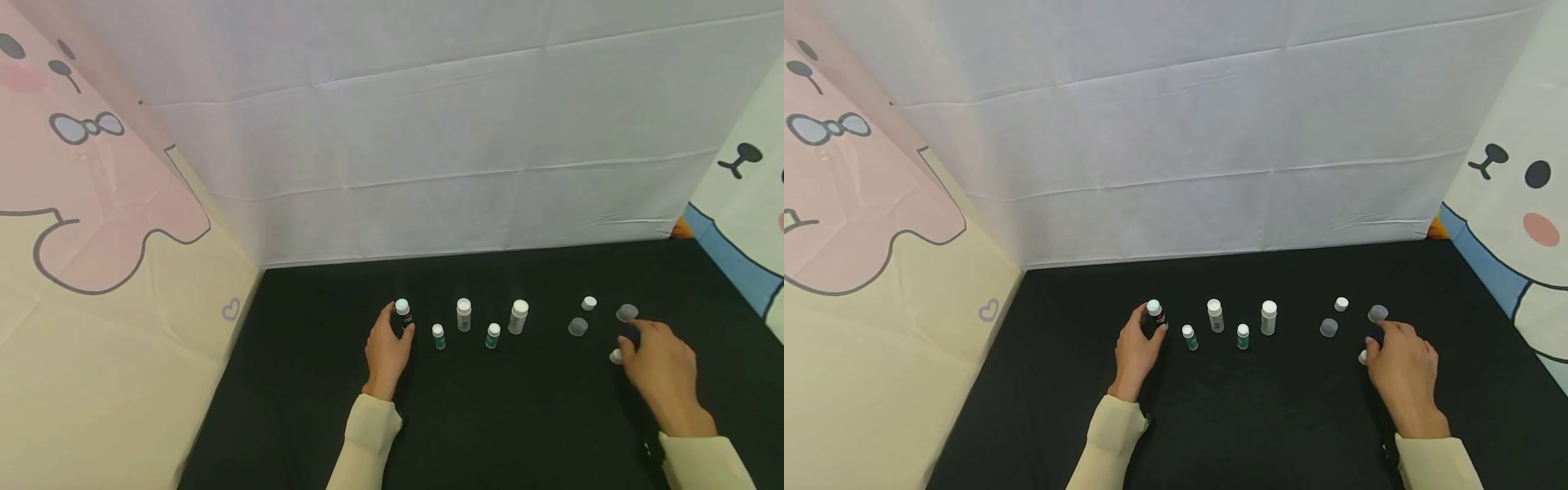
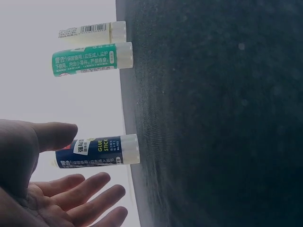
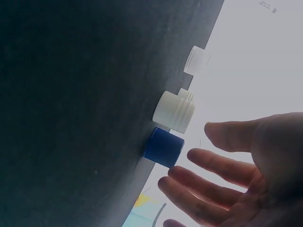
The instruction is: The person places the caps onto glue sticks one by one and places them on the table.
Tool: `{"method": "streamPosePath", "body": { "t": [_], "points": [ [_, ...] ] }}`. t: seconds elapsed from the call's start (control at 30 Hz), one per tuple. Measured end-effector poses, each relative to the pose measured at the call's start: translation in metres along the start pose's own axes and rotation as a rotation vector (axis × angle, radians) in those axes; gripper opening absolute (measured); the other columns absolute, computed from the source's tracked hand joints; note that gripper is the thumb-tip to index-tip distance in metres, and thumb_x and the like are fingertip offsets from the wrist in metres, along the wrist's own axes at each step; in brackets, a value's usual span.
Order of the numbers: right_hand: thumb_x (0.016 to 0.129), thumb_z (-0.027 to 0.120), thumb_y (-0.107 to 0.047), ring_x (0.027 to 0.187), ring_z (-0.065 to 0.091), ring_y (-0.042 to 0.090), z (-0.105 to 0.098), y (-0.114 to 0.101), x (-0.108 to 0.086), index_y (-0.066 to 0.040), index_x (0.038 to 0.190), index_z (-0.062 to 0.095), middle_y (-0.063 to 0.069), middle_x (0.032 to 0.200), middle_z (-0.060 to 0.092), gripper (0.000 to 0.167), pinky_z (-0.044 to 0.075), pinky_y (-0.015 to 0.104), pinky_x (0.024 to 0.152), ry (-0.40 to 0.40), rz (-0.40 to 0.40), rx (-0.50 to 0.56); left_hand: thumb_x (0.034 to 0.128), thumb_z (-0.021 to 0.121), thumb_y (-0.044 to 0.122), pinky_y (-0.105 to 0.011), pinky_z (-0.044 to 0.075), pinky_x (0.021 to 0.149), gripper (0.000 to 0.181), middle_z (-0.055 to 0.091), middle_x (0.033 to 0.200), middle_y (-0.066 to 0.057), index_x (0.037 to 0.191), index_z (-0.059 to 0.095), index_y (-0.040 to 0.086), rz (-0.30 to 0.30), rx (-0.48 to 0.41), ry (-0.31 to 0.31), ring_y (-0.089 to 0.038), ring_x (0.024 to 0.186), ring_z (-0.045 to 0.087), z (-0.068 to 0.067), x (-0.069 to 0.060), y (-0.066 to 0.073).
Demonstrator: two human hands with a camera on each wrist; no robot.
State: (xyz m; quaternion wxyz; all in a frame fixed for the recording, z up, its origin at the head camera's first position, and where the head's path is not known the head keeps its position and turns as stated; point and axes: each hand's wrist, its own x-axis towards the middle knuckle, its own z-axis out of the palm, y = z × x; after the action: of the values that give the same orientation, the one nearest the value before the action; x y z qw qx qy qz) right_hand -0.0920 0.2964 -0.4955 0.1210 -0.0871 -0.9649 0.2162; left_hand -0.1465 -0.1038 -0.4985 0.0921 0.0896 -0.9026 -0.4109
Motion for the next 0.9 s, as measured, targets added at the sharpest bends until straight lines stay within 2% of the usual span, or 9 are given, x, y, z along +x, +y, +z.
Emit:
{"method": "streamPosePath", "body": {
  "t": [0.4, 0.67, 0.9],
  "points": [
    [0.096, 0.065, -0.002, 0.109, 0.054, 0.067, -0.0037, 0.0041, 0.0069, 0.02, 0.127, 0.057, 0.047, 0.121, 0.055, 0.039, 0.043, 0.077, 0.081, -0.111, 0.065, 0.019, 0.0934, 0.081, 0.014, -0.065, 0.052, 0.097, 0.049, 0.07, 0.137, -0.015, 0.139, 0.064, 0.006, 0.008, 0.012, 0.015, -0.04, 0.124, 0.066, 0.003, 0.0025, 0.0023],
    [0.095, 0.065, 0.0, 0.098, 0.059, 0.064, -0.0053, 0.0039, 0.0096, 0.017, 0.126, 0.059, 0.047, 0.122, 0.057, 0.036, 0.045, 0.072, 0.071, -0.119, 0.08, 0.036, 0.0947, 0.08, 0.013, -0.065, 0.053, 0.096, 0.045, 0.071, 0.134, -0.018, 0.136, 0.066, 0.003, 0.01, 0.021, 0.009, -0.042, 0.121, 0.068, 0.0044, 0.0052, 0.0015],
    [0.097, 0.063, 0.004, 0.1, 0.058, 0.064, -0.0048, 0.0052, 0.0082, 0.015, 0.123, 0.061, 0.048, 0.122, 0.056, 0.029, 0.044, 0.074, 0.076, -0.087, 0.075, 0.073, 0.0943, 0.079, 0.011, -0.066, 0.054, 0.092, 0.034, 0.074, 0.128, -0.016, 0.127, 0.071, 0.004, 0.035, 0.041, 0.024, -0.041, 0.116, 0.07, 0.0066, 0.0062, 0.0002]
  ]
}}
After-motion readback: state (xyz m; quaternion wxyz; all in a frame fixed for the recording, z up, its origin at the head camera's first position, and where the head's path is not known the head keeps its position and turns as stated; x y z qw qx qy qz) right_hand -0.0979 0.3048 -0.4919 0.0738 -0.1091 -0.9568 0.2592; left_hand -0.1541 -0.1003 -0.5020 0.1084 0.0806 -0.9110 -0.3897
